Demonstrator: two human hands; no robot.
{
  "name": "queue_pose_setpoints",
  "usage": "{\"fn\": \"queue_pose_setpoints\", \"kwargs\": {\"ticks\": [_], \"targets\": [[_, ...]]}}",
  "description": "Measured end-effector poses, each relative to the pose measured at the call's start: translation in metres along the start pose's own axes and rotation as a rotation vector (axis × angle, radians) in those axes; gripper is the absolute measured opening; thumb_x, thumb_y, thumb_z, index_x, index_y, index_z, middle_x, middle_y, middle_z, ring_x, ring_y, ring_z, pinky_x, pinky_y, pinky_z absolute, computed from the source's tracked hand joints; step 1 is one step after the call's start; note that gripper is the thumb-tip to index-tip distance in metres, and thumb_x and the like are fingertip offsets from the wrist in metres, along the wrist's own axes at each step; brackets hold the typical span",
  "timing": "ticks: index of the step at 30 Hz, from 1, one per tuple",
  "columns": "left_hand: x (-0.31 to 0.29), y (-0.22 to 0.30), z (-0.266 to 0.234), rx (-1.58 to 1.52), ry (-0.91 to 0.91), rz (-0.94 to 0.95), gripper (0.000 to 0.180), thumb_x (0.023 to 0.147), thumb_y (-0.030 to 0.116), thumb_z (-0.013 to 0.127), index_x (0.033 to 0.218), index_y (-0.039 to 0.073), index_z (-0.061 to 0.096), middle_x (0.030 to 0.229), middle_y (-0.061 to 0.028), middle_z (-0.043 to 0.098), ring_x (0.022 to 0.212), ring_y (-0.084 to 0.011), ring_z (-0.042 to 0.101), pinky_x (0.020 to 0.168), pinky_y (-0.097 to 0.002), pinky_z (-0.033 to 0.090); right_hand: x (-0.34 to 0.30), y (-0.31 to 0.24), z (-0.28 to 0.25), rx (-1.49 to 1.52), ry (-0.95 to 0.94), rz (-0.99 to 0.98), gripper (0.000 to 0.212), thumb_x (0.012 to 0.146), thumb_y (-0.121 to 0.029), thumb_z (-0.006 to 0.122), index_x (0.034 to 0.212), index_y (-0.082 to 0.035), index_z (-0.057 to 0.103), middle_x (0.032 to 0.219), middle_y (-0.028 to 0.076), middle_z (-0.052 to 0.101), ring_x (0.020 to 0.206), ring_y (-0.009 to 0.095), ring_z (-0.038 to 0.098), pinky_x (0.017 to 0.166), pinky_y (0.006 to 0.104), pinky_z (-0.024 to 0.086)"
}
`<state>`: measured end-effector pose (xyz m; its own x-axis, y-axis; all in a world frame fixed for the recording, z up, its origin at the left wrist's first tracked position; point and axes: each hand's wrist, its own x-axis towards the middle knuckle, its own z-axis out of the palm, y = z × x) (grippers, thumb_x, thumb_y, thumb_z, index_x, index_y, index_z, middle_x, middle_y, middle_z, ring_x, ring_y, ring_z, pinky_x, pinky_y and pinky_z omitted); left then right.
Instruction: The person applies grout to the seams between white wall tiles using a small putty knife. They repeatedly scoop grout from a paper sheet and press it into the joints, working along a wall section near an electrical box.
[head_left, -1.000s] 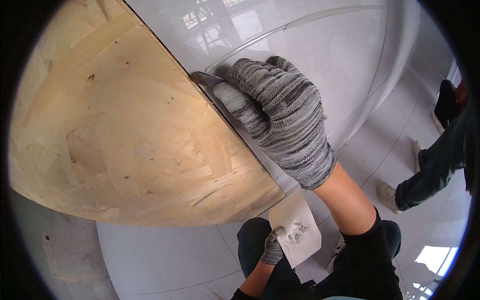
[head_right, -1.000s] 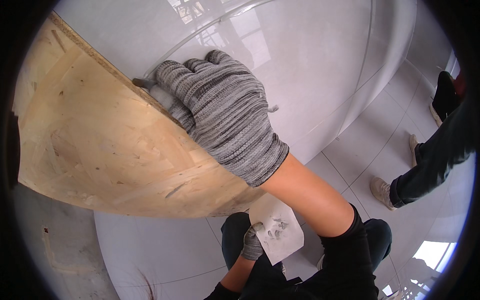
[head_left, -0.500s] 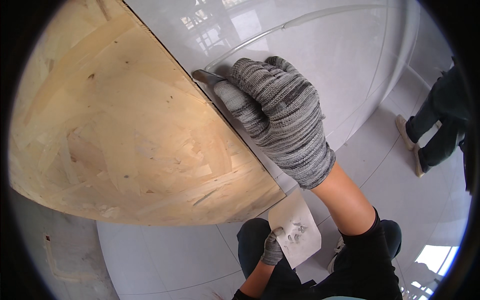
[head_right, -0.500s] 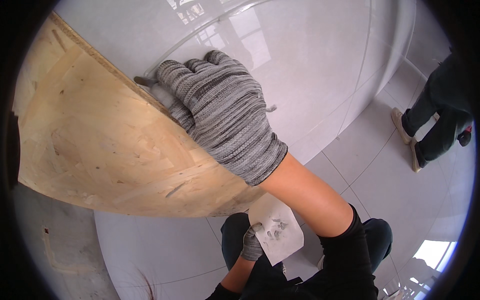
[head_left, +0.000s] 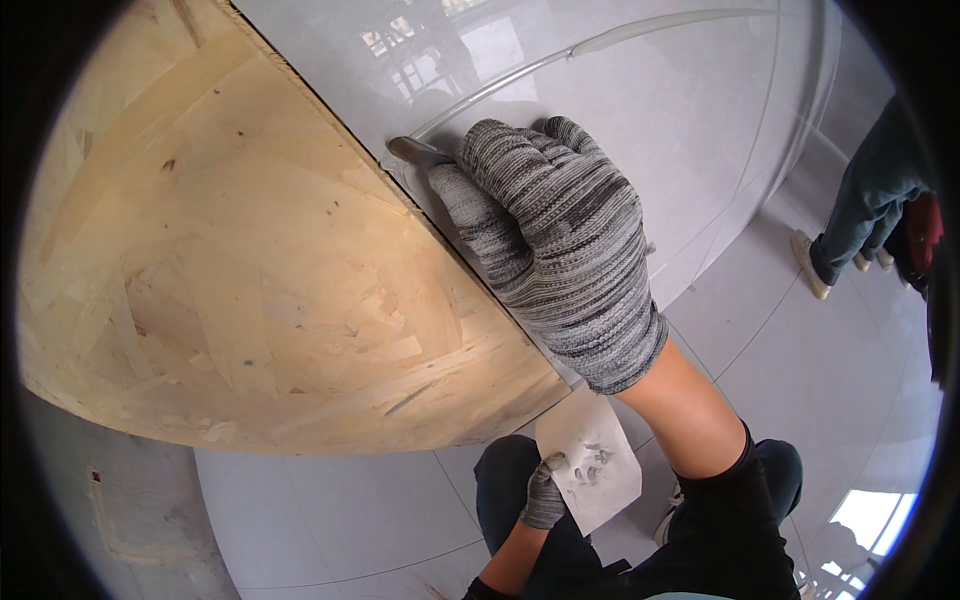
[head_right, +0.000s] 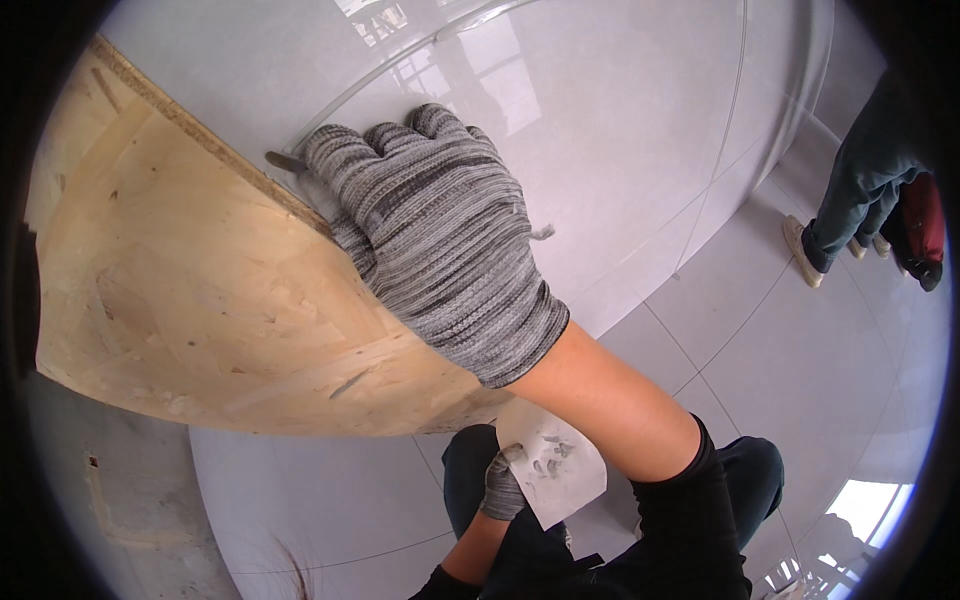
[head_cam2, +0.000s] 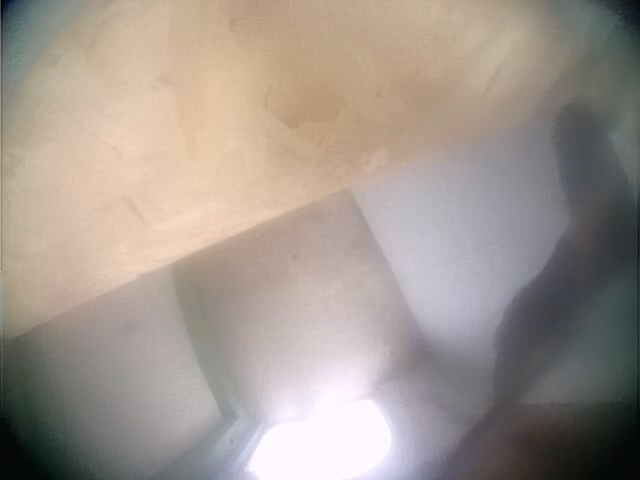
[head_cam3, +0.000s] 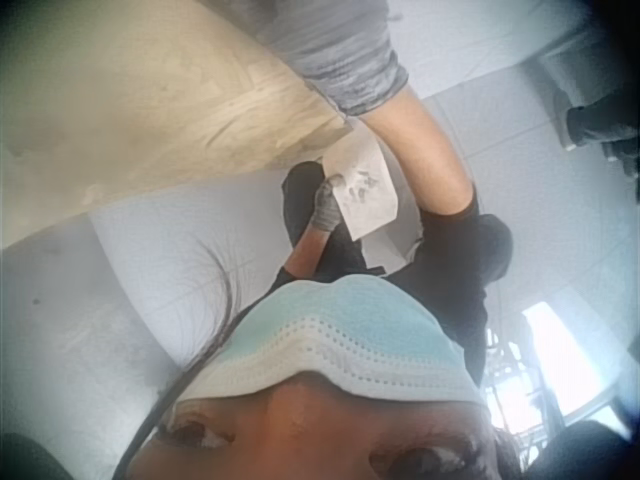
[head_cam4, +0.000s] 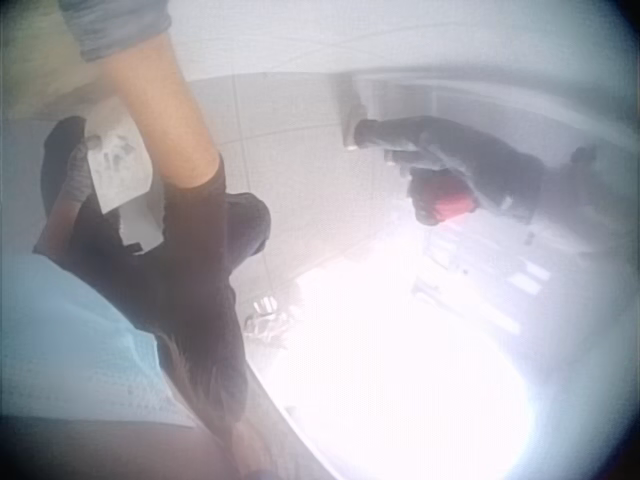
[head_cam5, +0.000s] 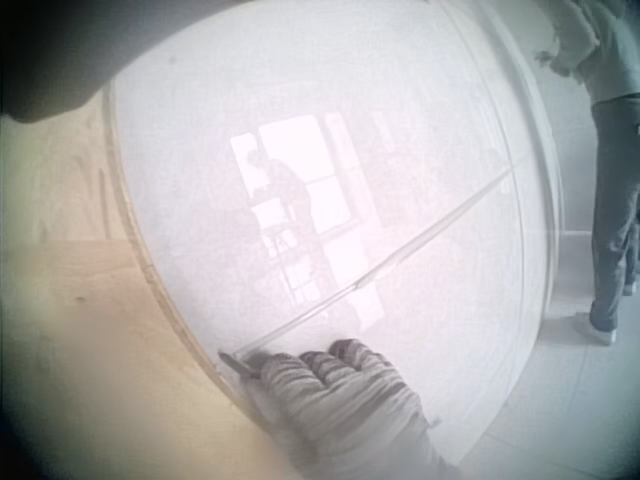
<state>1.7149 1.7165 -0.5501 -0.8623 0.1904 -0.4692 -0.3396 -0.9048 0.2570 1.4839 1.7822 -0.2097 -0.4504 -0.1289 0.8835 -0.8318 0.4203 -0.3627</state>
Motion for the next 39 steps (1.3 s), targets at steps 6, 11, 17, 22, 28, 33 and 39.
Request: {"fn": "queue_pose_setpoints", "kwargs": {"ticks": [6, 11, 17, 22, 28, 33, 39], "targets": [[-0.002, -0.005, 0.002, -0.053, 0.002, -0.023, 0.064, 0.080, 0.025, 0.063, 0.134, 0.000, 0.040, 0.125, -0.0194, 0.054, 0.110, -0.0364, 0.056, 0.094, -0.0507, 0.047, 0.002, 0.001, -0.002, 0.014, 0.029, -0.013, 0.015, 0.085, -0.017, 0.065, 0.092, -0.004, 0.067, 0.071, 0.012, 0.059, 0.065, 0.030, 0.054, 0.065, 0.0361, 0.047], [-0.002, -0.007, 0.002, -0.068, -0.003, -0.016, 0.065, 0.080, 0.025, 0.063, 0.135, 0.000, 0.039, 0.126, -0.0195, 0.053, 0.111, -0.0382, 0.055, 0.094, -0.0522, 0.046, 0.004, 0.002, -0.008, 0.012, 0.013, 0.005, 0.016, 0.086, -0.017, 0.064, 0.093, -0.002, 0.067, 0.070, 0.013, 0.060, 0.065, 0.029, 0.055, 0.065, 0.0349, 0.047], [-0.004, -0.008, 0.008, -0.076, -0.014, -0.031, 0.067, 0.079, 0.024, 0.063, 0.135, -0.001, 0.038, 0.125, -0.0204, 0.053, 0.110, -0.0386, 0.055, 0.093, -0.0522, 0.047, 0.007, 0.010, -0.011, 0.045, 0.092, -0.026, 0.018, 0.086, -0.016, 0.065, 0.097, -0.003, 0.067, 0.072, 0.013, 0.061, 0.065, 0.028, 0.055, 0.065, 0.0351, 0.047], [-0.007, -0.008, 0.020, -0.054, -0.012, 0.004, 0.060, 0.080, 0.023, 0.063, 0.131, 0.000, 0.043, 0.122, -0.0183, 0.056, 0.109, -0.0354, 0.057, 0.093, -0.0493, 0.048, 0.006, 0.011, -0.018, 0.029, 0.014, 0.019, 0.019, 0.086, -0.016, 0.064, 0.100, -0.004, 0.067, 0.075, 0.013, 0.063, 0.065, 0.027, 0.054, 0.065, 0.0347, 0.047], [-0.010, -0.009, 0.032, -0.063, 0.027, 0.024, 0.063, 0.078, 0.021, 0.060, 0.134, -0.002, 0.039, 0.124, -0.0227, 0.053, 0.109, -0.0400, 0.056, 0.091, -0.0522, 0.048, 0.010, 0.022, -0.027, 0.042, 0.039, 0.046, 0.016, 0.087, -0.017, 0.064, 0.096, -0.004, 0.069, 0.075, 0.013, 0.064, 0.064, 0.026, 0.054, 0.065, 0.0331, 0.047], [-0.014, -0.007, 0.041, -0.048, 0.004, -0.020, 0.057, 0.080, 0.024, 0.064, 0.129, 0.001, 0.047, 0.121, -0.0172, 0.058, 0.107, -0.0343, 0.058, 0.094, -0.0484, 0.047, 0.009, 0.027, -0.025, 0.042, 0.104, 0.053, 0.015, 0.087, -0.016, 0.064, 0.095, -0.003, 0.068, 0.076, 0.013, 0.065, 0.063, 0.026, 0.056, 0.065, 0.0329, 0.048], [-0.017, -0.008, 0.051, -0.035, 0.010, 0.007, 0.060, 0.079, 0.024, 0.062, 0.132, 0.000, 0.044, 0.122, -0.0195, 0.056, 0.109, -0.0366, 0.057, 0.094, -0.0499, 0.047, 0.012, 0.039, -0.034, 0.028, 0.114, 0.038, 0.015, 0.087, -0.014, 0.064, 0.095, -0.002, 0.067, 0.078, 0.013, 0.066, 0.064, 0.026, 0.057, 0.064, 0.0339, 0.048]]}}
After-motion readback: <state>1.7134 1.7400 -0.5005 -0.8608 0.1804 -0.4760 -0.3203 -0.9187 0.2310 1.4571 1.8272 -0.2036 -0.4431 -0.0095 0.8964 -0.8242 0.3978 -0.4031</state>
